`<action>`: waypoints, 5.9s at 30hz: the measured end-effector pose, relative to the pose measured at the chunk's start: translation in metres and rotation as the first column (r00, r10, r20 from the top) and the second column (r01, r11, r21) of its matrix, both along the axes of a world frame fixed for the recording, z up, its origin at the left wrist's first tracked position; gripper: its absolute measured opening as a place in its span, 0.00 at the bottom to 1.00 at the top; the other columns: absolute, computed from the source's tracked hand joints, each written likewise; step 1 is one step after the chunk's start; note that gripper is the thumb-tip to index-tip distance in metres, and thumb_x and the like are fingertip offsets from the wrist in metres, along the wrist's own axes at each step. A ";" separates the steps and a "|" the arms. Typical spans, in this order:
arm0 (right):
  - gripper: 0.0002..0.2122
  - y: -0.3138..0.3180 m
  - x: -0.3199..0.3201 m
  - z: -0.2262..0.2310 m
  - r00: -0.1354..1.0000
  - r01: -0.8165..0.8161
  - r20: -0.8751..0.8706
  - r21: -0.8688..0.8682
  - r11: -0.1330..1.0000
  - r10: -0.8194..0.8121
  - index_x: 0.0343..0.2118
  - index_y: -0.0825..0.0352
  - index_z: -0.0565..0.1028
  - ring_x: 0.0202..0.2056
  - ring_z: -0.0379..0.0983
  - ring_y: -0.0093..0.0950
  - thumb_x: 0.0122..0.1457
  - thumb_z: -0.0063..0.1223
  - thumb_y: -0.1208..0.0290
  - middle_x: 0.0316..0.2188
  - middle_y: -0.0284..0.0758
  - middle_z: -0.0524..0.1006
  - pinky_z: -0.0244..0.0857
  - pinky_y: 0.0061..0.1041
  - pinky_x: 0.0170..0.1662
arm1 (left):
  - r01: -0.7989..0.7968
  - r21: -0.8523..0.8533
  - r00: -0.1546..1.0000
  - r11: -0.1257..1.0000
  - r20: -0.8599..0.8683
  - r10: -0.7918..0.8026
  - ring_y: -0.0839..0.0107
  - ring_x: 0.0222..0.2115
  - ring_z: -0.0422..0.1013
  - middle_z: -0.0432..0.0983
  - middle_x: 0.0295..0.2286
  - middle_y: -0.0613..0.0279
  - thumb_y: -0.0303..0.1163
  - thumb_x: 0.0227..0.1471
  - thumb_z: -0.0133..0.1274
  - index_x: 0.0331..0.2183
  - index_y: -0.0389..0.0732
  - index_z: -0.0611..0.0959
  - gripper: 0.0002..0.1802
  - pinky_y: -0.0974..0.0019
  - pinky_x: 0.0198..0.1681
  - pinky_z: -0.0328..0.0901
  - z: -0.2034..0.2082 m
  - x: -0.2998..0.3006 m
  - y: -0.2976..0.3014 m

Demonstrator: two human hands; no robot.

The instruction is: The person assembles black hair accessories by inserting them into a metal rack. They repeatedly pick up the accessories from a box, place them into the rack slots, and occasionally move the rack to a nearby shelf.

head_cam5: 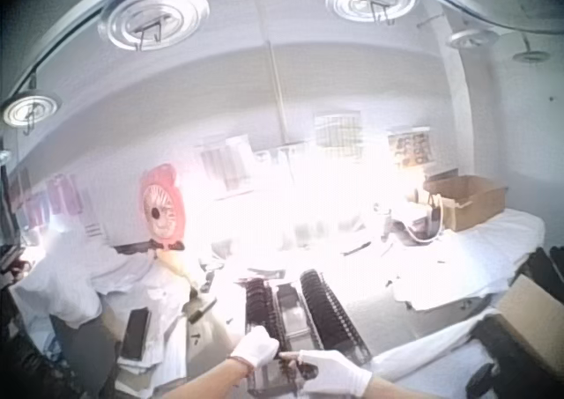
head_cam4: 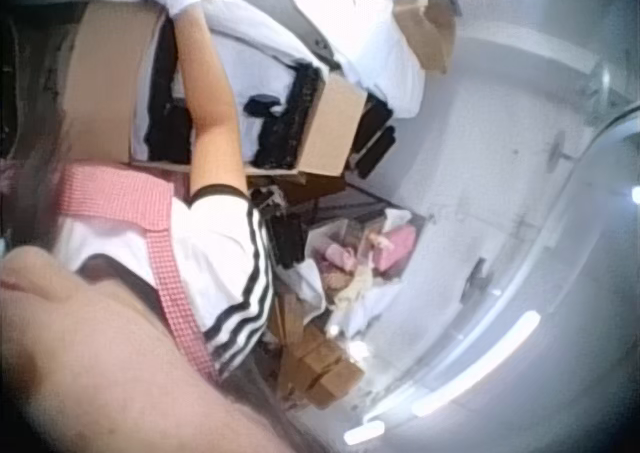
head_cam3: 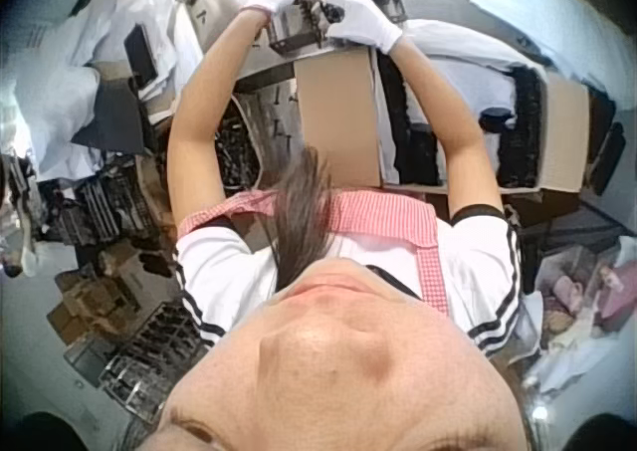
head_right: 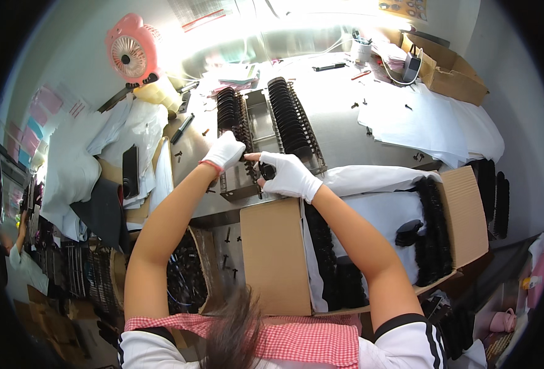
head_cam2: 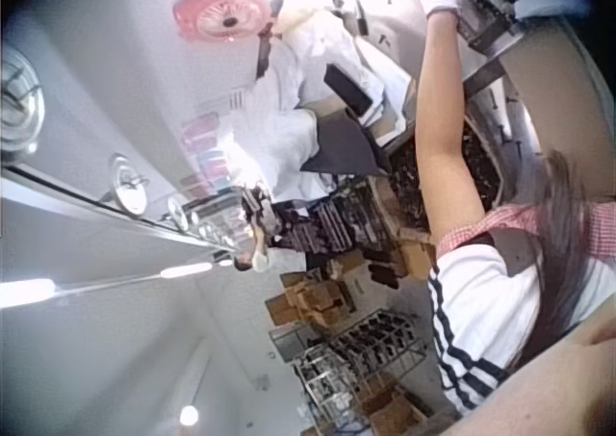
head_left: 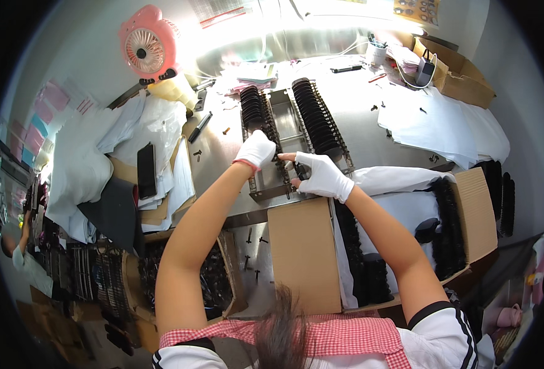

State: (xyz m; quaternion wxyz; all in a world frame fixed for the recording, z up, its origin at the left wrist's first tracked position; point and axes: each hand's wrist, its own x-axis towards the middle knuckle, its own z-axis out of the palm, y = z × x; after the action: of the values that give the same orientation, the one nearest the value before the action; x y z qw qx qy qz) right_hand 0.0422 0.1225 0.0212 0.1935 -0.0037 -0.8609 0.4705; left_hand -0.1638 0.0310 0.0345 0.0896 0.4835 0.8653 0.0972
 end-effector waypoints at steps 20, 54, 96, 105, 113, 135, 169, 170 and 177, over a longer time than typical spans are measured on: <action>0.40 -0.050 -0.013 0.020 0.953 0.270 -0.164 0.086 0.959 -0.254 0.57 0.61 0.67 0.61 0.61 0.48 0.37 0.76 0.66 0.61 0.53 0.58 0.59 0.35 0.62 | -0.221 0.237 0.855 0.946 0.513 0.072 0.46 0.36 0.76 0.79 0.33 0.38 0.42 0.55 0.45 0.36 0.34 0.77 0.19 0.49 0.42 0.69 0.044 0.052 -0.068; 0.31 -0.003 -0.017 0.000 0.999 -0.034 -0.028 -0.010 0.999 0.034 0.56 0.61 0.72 0.50 0.73 0.34 0.43 0.59 0.79 0.47 0.38 0.76 0.64 0.29 0.58 | -0.060 0.029 0.882 0.998 -0.467 0.066 0.44 0.40 0.76 0.79 0.39 0.42 0.33 0.53 0.48 0.42 0.35 0.80 0.17 0.51 0.43 0.71 0.005 -0.040 0.012; 0.18 -0.011 -0.022 0.022 0.976 0.065 0.209 -0.023 0.998 -0.058 0.38 0.73 0.74 0.39 0.77 0.30 0.38 0.58 0.81 0.34 0.42 0.80 0.65 0.23 0.49 | 0.156 0.130 0.988 0.979 -0.031 -0.153 0.53 0.36 0.78 0.81 0.36 0.45 0.43 0.38 0.57 0.35 0.35 0.86 0.24 0.59 0.43 0.72 0.004 -0.135 0.071; 0.19 -0.011 -0.020 0.020 0.967 0.077 0.247 -0.036 0.996 -0.065 0.39 0.73 0.75 0.39 0.76 0.28 0.39 0.58 0.80 0.35 0.41 0.80 0.65 0.22 0.48 | -0.128 0.068 0.942 0.989 -0.302 0.143 0.59 0.34 0.80 0.83 0.33 0.52 0.36 0.49 0.53 0.37 0.44 0.87 0.15 0.56 0.37 0.72 -0.005 -0.108 0.093; 0.20 -0.020 -0.021 0.008 0.978 0.195 0.096 -0.082 0.977 -0.187 0.44 0.70 0.73 0.42 0.72 0.25 0.45 0.61 0.82 0.40 0.36 0.77 0.63 0.22 0.50 | -0.177 0.251 0.951 0.952 -0.205 0.231 0.58 0.35 0.79 0.83 0.35 0.53 0.34 0.51 0.50 0.41 0.44 0.83 0.16 0.55 0.36 0.72 0.025 -0.093 0.020; 0.46 -0.161 0.028 0.034 0.980 -0.171 -0.042 0.321 0.932 0.195 0.59 0.67 0.60 0.57 0.65 0.40 0.31 0.75 0.79 0.65 0.47 0.56 0.62 0.32 0.60 | -0.538 0.622 0.746 0.569 0.666 -0.024 0.46 0.33 0.78 0.78 0.28 0.41 0.40 0.60 0.45 0.38 0.36 0.76 0.16 0.54 0.35 0.70 0.006 0.154 -0.209; 0.27 0.005 0.341 -0.008 0.913 0.358 0.371 -0.533 0.766 -0.169 0.66 0.68 0.56 0.64 0.59 0.29 0.67 0.45 0.65 0.63 0.39 0.65 0.50 0.28 0.65 | 0.358 0.146 0.757 0.922 0.533 -0.378 0.70 0.38 0.76 0.79 0.36 0.59 0.32 0.45 0.65 0.43 0.38 0.79 0.22 0.67 0.45 0.69 0.015 0.291 -0.031; 0.27 0.000 0.340 -0.016 0.920 0.327 0.371 -0.561 0.761 -0.122 0.66 0.70 0.55 0.64 0.59 0.30 0.67 0.43 0.66 0.63 0.40 0.65 0.50 0.28 0.65 | 0.443 0.095 0.741 0.891 0.521 -0.424 0.66 0.39 0.76 0.79 0.36 0.56 0.36 0.44 0.65 0.43 0.38 0.79 0.24 0.65 0.45 0.69 0.011 0.290 -0.021; 0.28 -0.028 0.317 -0.062 0.926 0.332 0.377 -0.827 0.453 0.009 0.66 0.76 0.51 0.68 0.52 0.35 0.66 0.42 0.73 0.66 0.49 0.58 0.46 0.27 0.68 | 0.681 -0.197 0.667 0.705 0.563 -0.487 0.53 0.39 0.77 0.81 0.37 0.44 0.47 0.42 0.62 0.42 0.34 0.83 0.30 0.61 0.46 0.69 -0.020 0.303 0.024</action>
State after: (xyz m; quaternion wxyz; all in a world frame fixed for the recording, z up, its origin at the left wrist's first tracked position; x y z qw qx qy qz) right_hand 0.3590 0.0943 -0.0412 0.0626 -0.2638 -0.5096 0.8165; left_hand 0.1391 0.0549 0.0140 0.4183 0.6729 0.6101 0.0018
